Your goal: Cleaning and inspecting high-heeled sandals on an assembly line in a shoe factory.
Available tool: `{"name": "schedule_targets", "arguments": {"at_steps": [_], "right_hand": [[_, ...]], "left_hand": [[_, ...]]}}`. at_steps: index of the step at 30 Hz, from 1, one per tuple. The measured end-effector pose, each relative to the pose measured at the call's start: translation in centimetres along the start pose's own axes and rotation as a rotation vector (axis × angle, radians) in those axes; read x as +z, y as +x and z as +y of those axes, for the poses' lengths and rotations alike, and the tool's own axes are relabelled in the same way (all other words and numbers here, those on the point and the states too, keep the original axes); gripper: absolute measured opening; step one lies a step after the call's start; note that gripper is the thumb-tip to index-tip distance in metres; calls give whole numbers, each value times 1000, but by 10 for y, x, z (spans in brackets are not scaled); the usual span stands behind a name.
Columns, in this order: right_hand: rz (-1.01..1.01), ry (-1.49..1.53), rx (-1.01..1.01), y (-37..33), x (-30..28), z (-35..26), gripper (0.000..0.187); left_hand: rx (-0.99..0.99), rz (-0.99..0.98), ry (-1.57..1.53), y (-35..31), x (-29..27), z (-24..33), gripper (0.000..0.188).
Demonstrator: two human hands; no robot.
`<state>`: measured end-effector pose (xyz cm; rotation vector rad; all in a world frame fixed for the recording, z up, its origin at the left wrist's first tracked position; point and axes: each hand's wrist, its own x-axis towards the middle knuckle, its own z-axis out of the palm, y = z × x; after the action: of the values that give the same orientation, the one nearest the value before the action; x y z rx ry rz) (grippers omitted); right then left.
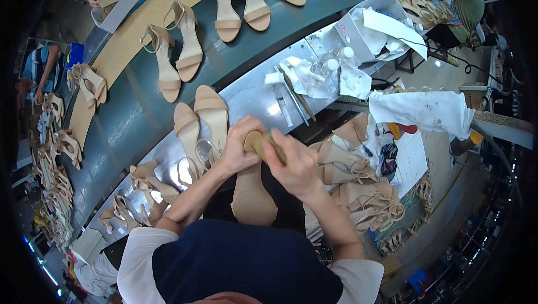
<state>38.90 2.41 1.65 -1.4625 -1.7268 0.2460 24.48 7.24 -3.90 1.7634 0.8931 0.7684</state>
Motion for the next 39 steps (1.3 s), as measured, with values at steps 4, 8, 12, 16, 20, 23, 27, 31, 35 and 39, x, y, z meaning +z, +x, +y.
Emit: {"name": "schedule_targets", "arguments": {"at_steps": [4, 8, 12, 16, 20, 23, 27, 31, 35, 39], "right_hand": [[-36, 37, -81, 25, 10, -6, 30], [0, -41, -38, -3, -2, -3, 30], [9, 6, -81, 18, 2, -9, 27], [29, 3, -38, -10, -2, -4, 28], [-25, -9, -77, 18, 5, -7, 27], [-30, -42, -5, 2, 0, -10, 27], [-30, -54, -21, -8, -5, -9, 26], [-35, -21, -65, 15, 5, -11, 25], [-47, -45, 15, -19, -6, -13, 26], [-130, -50, -23, 16, 8, -11, 21]], "left_hand": [[32, 76, -58, 3, 2, -1, 32], [13, 31, -6, 3, -5, 7, 29], [62, 37, -14, 7, 2, 14, 29], [20, 37, 23, -1, -4, 3, 30], [44, 26, 3, 2, 2, 4, 27], [-2, 68, 33, -2, -1, 10, 26], [-44, 22, 40, -5, -2, 10, 25], [-13, 99, -26, 0, 2, 12, 24], [-85, 28, 64, -9, 1, 5, 25], [-42, 82, -44, -5, 8, 12, 27]]}}
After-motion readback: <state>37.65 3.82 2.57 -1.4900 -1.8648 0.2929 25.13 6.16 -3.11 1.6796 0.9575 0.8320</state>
